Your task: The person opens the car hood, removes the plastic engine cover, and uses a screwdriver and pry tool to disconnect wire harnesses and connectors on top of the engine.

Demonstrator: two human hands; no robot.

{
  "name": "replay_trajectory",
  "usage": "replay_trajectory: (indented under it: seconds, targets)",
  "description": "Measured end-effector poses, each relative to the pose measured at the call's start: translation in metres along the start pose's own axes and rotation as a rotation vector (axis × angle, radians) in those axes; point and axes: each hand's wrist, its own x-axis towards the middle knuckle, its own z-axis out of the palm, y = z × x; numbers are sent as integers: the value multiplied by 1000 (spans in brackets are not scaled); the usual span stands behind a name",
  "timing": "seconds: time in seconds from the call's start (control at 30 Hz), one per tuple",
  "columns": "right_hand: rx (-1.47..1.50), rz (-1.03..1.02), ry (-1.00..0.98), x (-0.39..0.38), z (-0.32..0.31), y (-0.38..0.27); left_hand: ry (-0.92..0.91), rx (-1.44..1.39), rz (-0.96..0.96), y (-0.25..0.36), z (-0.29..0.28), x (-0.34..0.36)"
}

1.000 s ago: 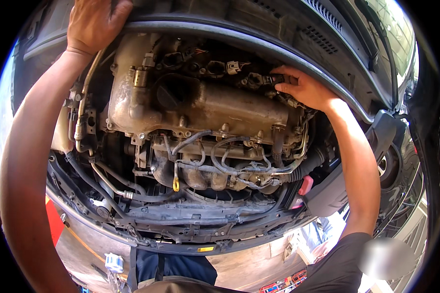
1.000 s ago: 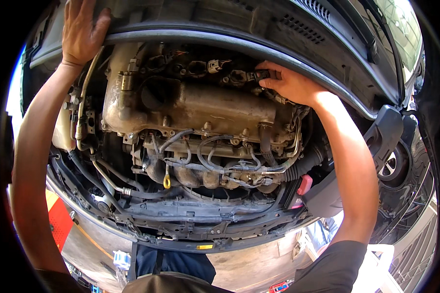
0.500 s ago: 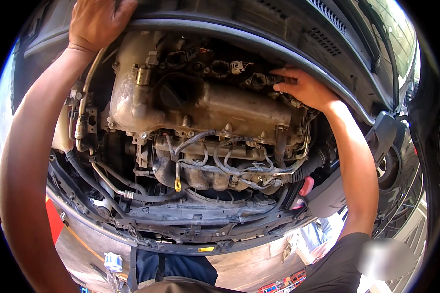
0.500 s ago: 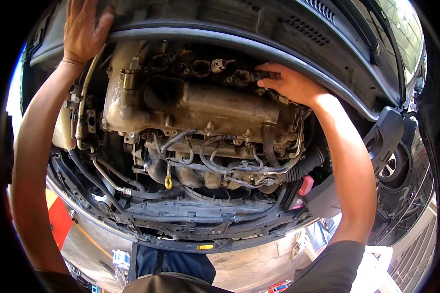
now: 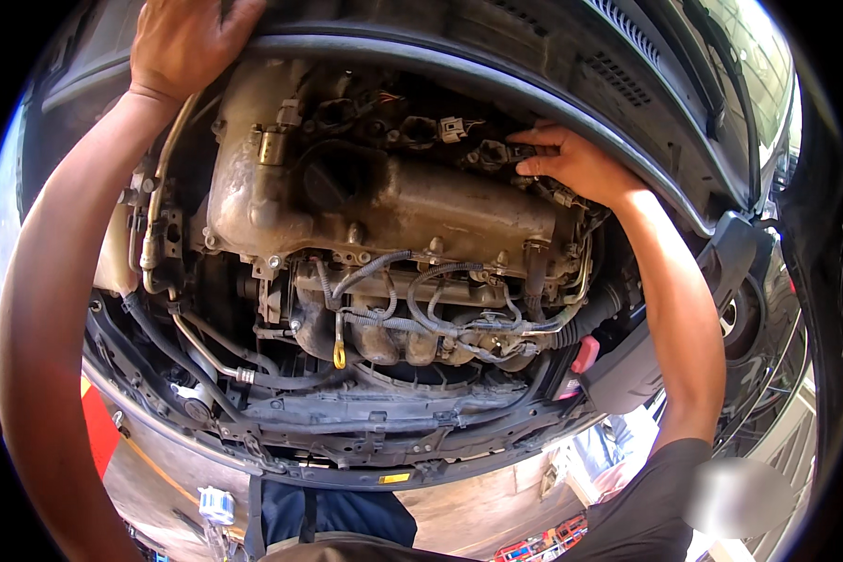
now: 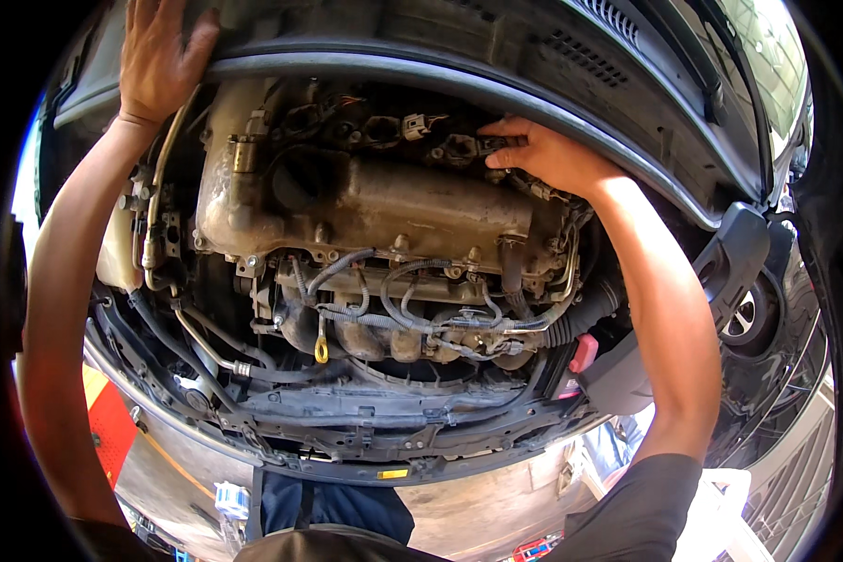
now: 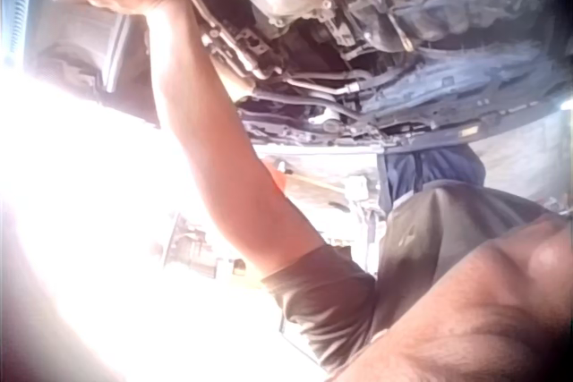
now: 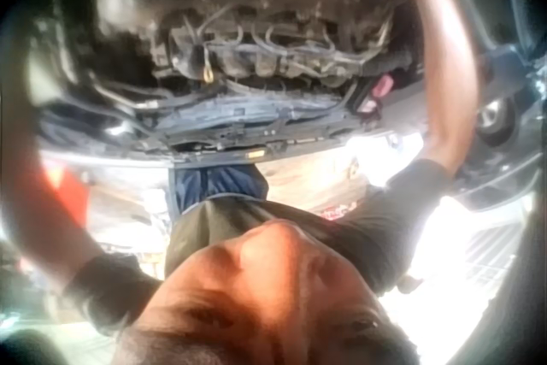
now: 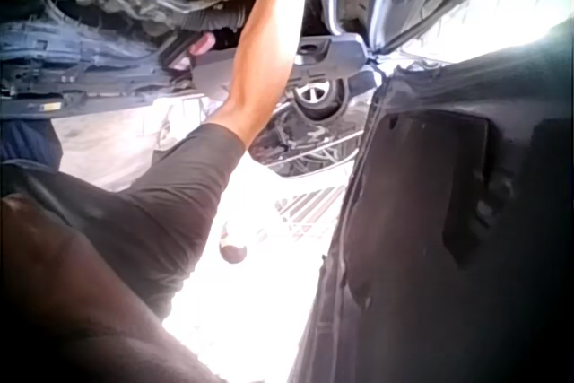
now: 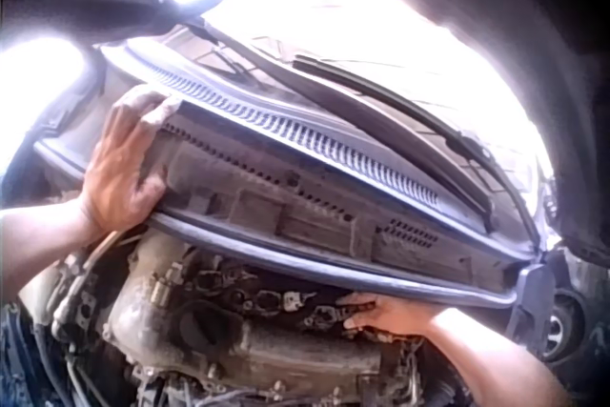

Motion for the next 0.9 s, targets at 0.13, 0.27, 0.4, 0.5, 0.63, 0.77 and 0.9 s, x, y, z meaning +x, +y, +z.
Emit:
replay_trajectory:
  seconds: [0.13, 0.27, 0.4, 0.5, 0.63, 0.77, 0.9]
  targets:
    - [61, 25, -67, 2, -5, -5, -16, -3, -14, -5, 3, -2]
    - [18, -14, -75, 5, -5, -10, 18, -15, 0, -2, 3, -2]
    - [-35, -12, -57, 5, -5, -10, -29, -2, -12, -5, 2, -2]
    - [-37, 3, -67, 7, -4, -9, -32, 7, -18, -5, 3, -2]
    - [-64, -10, -50, 7, -4, -7, 20, -1, 40, -4, 3, 0]
    - [-30, -25, -27, 5, -3, -6, 24, -19, 61, -5, 3, 0]
    - [-70, -34, -21, 4, -5, -8, 13, -19, 53, -4, 2, 0]
